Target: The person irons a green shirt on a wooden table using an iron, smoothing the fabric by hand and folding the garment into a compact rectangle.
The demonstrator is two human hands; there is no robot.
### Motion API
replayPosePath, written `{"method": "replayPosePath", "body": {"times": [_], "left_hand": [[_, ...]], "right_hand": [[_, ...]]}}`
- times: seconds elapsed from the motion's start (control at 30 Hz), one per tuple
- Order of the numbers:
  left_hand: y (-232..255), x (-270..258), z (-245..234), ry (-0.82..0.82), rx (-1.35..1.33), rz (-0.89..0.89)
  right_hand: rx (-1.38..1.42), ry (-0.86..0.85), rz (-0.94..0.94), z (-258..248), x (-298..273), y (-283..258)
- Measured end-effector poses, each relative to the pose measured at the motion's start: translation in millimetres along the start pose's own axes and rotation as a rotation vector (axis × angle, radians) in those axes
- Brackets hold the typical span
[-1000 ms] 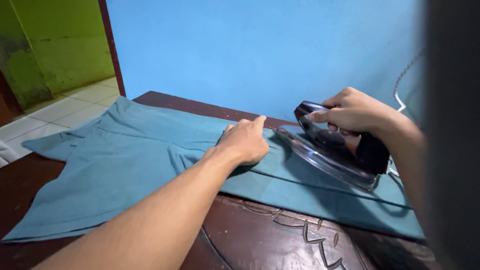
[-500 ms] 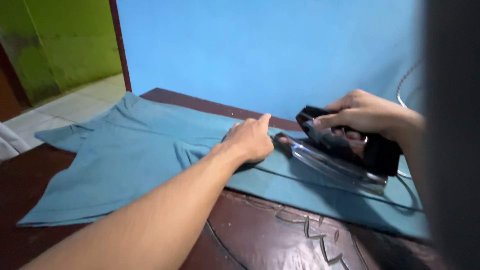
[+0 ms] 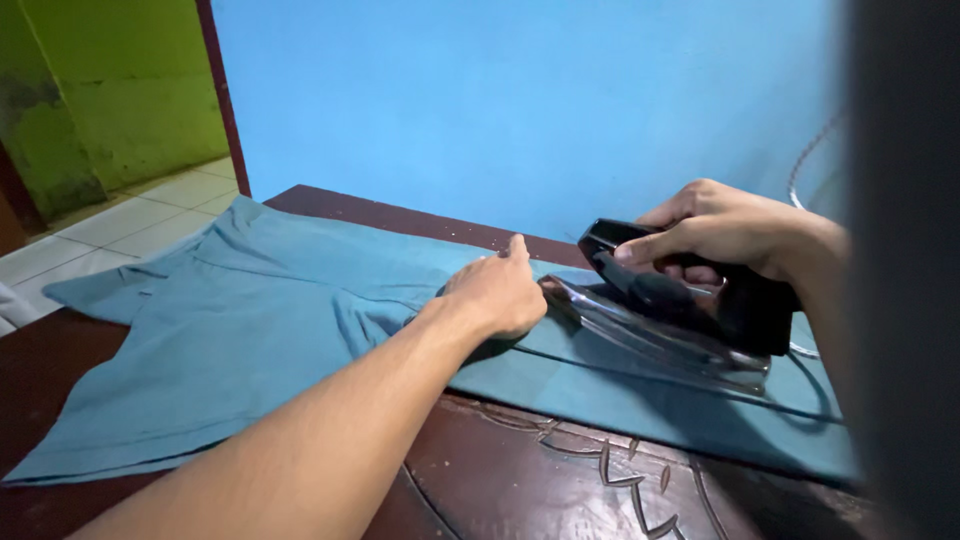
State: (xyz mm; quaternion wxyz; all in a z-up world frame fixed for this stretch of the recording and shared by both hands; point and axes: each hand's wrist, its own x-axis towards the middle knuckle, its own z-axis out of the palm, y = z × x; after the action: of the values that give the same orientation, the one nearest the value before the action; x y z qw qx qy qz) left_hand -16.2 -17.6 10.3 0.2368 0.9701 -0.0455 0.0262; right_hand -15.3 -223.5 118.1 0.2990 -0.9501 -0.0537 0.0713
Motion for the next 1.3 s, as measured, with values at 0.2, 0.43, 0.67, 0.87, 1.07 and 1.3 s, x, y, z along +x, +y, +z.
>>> {"method": "replayPosePath", "body": {"times": [0.2,0.43,0.67,0.87,1.07,1.3], "left_hand": [[-3.3,-3.6,2.3,-0.007,0.049,0.071],[-10.9,12.2,14.7,-0.023,0.163,0.191],[-12.8,14.5,17.2,-0.063,0.191,0.184],[-21.2,23.4,10.9,0.032,-0.006,0.179],[-74.0,42.7,-53.5,0.235,-0.118,0.144],[-178.9,11.3,-73.9,0.239,0.051,0.030]], "right_hand": [[-0.129,-0.002,-0.012,-4.1,5.9,1.9],[-0.111,0.016,0.356,-44.6,32.7,51.0],[-0.151,0.228,0.572,-74.0,76.0,128.4],[-0.130,0.220,0.527,-75.6,71.6,121.8],[-0.261,-0.037,0.230,-44.3,31.5,33.6],[-0.239,-0.147,-0.151,20.2,7.0,-60.5]]}}
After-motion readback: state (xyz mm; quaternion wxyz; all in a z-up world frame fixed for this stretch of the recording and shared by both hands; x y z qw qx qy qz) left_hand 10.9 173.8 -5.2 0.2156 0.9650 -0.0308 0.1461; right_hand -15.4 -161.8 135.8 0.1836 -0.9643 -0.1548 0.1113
